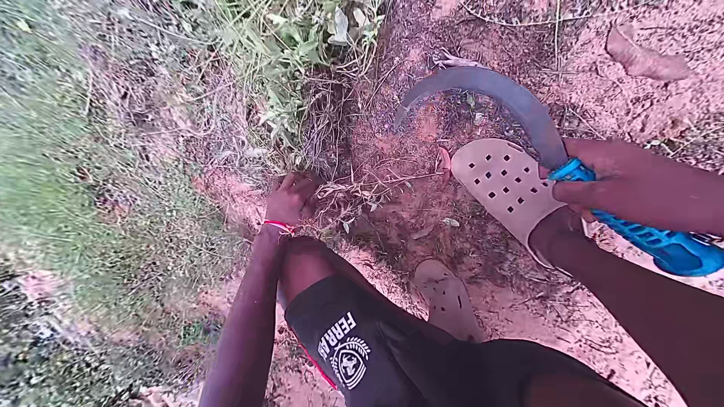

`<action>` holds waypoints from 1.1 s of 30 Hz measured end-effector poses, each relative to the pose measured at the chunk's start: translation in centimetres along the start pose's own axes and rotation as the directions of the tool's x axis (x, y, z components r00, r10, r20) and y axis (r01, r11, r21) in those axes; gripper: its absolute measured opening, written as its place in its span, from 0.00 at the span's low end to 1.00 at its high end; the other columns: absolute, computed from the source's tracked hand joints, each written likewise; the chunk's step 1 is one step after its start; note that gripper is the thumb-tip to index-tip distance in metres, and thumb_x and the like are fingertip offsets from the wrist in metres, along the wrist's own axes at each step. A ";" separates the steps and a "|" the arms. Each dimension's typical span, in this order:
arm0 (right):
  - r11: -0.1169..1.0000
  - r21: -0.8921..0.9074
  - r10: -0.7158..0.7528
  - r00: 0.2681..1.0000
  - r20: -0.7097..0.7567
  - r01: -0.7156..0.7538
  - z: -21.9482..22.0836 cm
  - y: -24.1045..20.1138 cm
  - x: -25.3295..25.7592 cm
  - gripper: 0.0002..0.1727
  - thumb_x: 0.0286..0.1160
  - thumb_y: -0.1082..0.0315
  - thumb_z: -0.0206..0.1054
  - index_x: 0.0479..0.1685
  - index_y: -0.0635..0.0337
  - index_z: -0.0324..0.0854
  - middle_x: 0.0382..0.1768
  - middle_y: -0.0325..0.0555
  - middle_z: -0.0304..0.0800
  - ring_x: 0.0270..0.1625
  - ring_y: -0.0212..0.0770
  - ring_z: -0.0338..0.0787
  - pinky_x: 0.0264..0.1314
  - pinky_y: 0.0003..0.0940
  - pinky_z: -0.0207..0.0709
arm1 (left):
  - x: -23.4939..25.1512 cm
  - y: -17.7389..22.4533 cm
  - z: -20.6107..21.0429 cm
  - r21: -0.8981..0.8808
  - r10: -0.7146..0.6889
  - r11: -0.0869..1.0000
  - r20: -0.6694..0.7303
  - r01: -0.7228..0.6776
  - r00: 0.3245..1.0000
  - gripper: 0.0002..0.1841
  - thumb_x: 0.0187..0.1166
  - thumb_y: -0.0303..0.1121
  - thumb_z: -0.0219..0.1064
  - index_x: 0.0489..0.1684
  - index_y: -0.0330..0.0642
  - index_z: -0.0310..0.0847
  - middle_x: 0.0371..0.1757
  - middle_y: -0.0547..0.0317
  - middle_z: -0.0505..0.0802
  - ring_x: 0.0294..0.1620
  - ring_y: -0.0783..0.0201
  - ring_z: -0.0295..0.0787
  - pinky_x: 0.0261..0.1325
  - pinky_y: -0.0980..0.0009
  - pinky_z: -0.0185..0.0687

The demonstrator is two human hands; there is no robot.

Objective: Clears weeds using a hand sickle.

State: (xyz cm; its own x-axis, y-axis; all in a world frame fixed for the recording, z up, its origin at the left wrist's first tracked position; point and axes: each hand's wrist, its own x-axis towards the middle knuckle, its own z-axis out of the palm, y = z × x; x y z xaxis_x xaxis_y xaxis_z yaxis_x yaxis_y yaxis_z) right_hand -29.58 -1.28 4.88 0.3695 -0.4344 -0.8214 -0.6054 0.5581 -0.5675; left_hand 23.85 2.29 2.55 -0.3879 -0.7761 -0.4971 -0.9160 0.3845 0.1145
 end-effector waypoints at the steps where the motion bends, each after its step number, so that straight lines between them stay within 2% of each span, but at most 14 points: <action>1: 1.000 -0.007 -0.004 1.000 0.005 0.004 -0.1 -0.4 0.2 0.06 0.86 0.71 0.61 0.54 0.57 0.76 0.20 0.45 0.81 0.17 0.39 0.82 0.19 0.33 0.78 | -0.2 0.5 0.1 -0.025 -0.044 0.999 0.026 0.045 0.999 0.15 0.75 0.32 0.62 0.42 0.30 0.92 0.52 0.38 0.95 0.67 0.32 0.83 0.67 0.31 0.70; 4: 0.997 -0.068 -0.027 0.999 0.026 0.029 0.2 -1.8 1.0 0.06 0.87 0.69 0.62 0.55 0.56 0.77 0.20 0.46 0.81 0.15 0.40 0.81 0.17 0.35 0.78 | -0.6 2.4 -0.5 -0.034 -0.167 0.985 -0.016 0.166 0.986 0.16 0.81 0.34 0.61 0.44 0.29 0.91 0.54 0.37 0.94 0.69 0.33 0.83 0.73 0.32 0.67; 11: 0.986 -0.098 -0.125 0.984 0.124 0.138 2.6 -4.0 2.2 0.06 0.84 0.68 0.63 0.54 0.54 0.77 0.20 0.43 0.81 0.16 0.37 0.81 0.19 0.32 0.77 | -0.9 2.6 -0.9 -0.009 -0.181 0.983 -0.112 0.182 0.977 0.20 0.84 0.39 0.56 0.42 0.31 0.91 0.53 0.38 0.94 0.66 0.33 0.84 0.69 0.32 0.67; 13: 0.986 -0.072 -0.142 0.984 0.106 0.150 3.3 -4.2 1.8 0.07 0.83 0.68 0.64 0.55 0.53 0.78 0.20 0.42 0.81 0.16 0.36 0.81 0.18 0.33 0.77 | -1.0 1.7 -0.8 -0.029 -0.322 0.947 -0.098 0.321 0.942 0.20 0.83 0.37 0.55 0.41 0.30 0.90 0.54 0.36 0.93 0.68 0.32 0.83 0.68 0.30 0.67; 15: 0.988 -0.022 -0.149 0.984 0.096 0.152 3.6 -4.3 1.1 0.07 0.84 0.69 0.64 0.54 0.54 0.77 0.21 0.43 0.80 0.16 0.37 0.80 0.18 0.32 0.77 | -1.5 0.6 -0.3 -0.040 -0.595 0.804 -0.021 0.594 0.804 0.20 0.88 0.41 0.57 0.44 0.32 0.90 0.56 0.34 0.92 0.69 0.30 0.82 0.68 0.25 0.70; 18: 0.988 -0.020 -0.152 0.987 0.043 0.153 3.4 -3.5 0.5 0.07 0.84 0.68 0.65 0.55 0.54 0.77 0.22 0.43 0.81 0.16 0.37 0.81 0.19 0.33 0.78 | -1.6 -0.4 0.0 0.005 -0.870 0.486 0.099 0.874 0.483 0.20 0.86 0.46 0.59 0.53 0.40 0.91 0.63 0.27 0.89 0.72 0.24 0.79 0.69 0.18 0.63; 20: 0.995 -0.005 -0.101 0.995 0.009 0.101 3.1 -2.8 0.6 0.08 0.85 0.68 0.64 0.58 0.55 0.77 0.23 0.45 0.81 0.18 0.39 0.81 0.21 0.35 0.79 | -1.2 0.1 0.1 0.056 -0.887 0.451 0.135 0.891 0.441 0.19 0.85 0.45 0.62 0.56 0.40 0.90 0.65 0.30 0.89 0.74 0.27 0.79 0.72 0.20 0.62; 22: 0.998 0.041 -0.053 0.999 -0.012 0.053 2.9 -2.5 1.1 0.08 0.86 0.69 0.63 0.57 0.57 0.75 0.22 0.46 0.81 0.18 0.39 0.81 0.22 0.35 0.79 | -1.3 0.5 0.4 0.072 -0.830 0.557 0.029 0.827 0.557 0.17 0.80 0.43 0.70 0.60 0.44 0.89 0.72 0.40 0.86 0.81 0.33 0.72 0.79 0.22 0.56; 24: 0.995 0.096 -0.020 1.000 -0.007 0.021 2.9 -2.8 1.8 0.09 0.87 0.70 0.62 0.60 0.58 0.73 0.24 0.47 0.81 0.19 0.39 0.83 0.24 0.33 0.81 | -0.6 2.0 -1.2 -0.007 -0.730 0.674 -0.159 0.739 0.665 0.24 0.74 0.36 0.73 0.71 0.42 0.82 0.82 0.37 0.78 0.89 0.31 0.58 0.84 0.22 0.40; 26: 0.992 0.123 -0.012 1.000 -0.017 0.014 3.2 -3.5 2.3 0.11 0.87 0.71 0.62 0.62 0.59 0.72 0.24 0.47 0.80 0.19 0.38 0.83 0.24 0.33 0.81 | 0.5 4.6 -2.0 -0.007 -0.519 0.815 -0.453 0.580 0.724 0.24 0.70 0.32 0.63 0.68 0.39 0.83 0.75 0.34 0.82 0.84 0.27 0.65 0.81 0.23 0.43; 28: 0.995 0.100 -0.023 1.000 -0.013 0.024 3.6 -4.5 2.8 0.10 0.87 0.69 0.62 0.60 0.58 0.73 0.24 0.47 0.80 0.19 0.38 0.83 0.24 0.33 0.81 | 2.2 7.3 -1.5 0.089 -0.229 0.928 -0.630 0.363 0.742 0.18 0.70 0.32 0.59 0.56 0.39 0.85 0.61 0.39 0.89 0.72 0.34 0.78 0.76 0.33 0.55; 29: 0.996 0.079 -0.034 0.999 -0.005 0.034 3.8 -5.0 3.0 0.09 0.87 0.69 0.62 0.59 0.58 0.73 0.25 0.47 0.81 0.20 0.39 0.83 0.25 0.33 0.81 | 3.4 8.3 -0.9 0.144 -0.083 0.965 -0.625 0.219 0.776 0.16 0.71 0.32 0.58 0.53 0.42 0.86 0.57 0.44 0.91 0.68 0.40 0.82 0.75 0.38 0.59; 31: 0.997 0.044 -0.067 0.998 -0.013 0.067 4.4 -5.8 3.3 0.09 0.86 0.70 0.63 0.58 0.59 0.74 0.23 0.48 0.80 0.18 0.39 0.82 0.22 0.34 0.80 | 5.9 9.5 0.6 0.165 0.094 0.986 -0.397 -0.030 0.913 0.19 0.74 0.33 0.60 0.61 0.43 0.88 0.66 0.46 0.91 0.75 0.44 0.82 0.78 0.38 0.63; 33: 0.995 0.028 -0.095 0.995 -0.026 0.096 5.3 -6.3 3.5 0.08 0.86 0.69 0.64 0.57 0.59 0.76 0.22 0.47 0.80 0.17 0.39 0.81 0.22 0.34 0.79 | 8.2 9.1 1.8 0.132 0.005 0.991 -0.101 0.008 0.995 0.23 0.81 0.34 0.60 0.76 0.44 0.81 0.80 0.45 0.82 0.88 0.43 0.69 0.86 0.35 0.53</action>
State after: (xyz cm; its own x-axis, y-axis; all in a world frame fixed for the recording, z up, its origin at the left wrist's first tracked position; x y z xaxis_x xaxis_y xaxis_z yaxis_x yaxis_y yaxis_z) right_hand -20.72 -2.65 5.26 0.4068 -0.5039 -0.7620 -0.5472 0.5334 -0.6450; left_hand 12.48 0.33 -2.05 -0.4010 -0.8207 -0.4071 -0.8976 0.4408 -0.0046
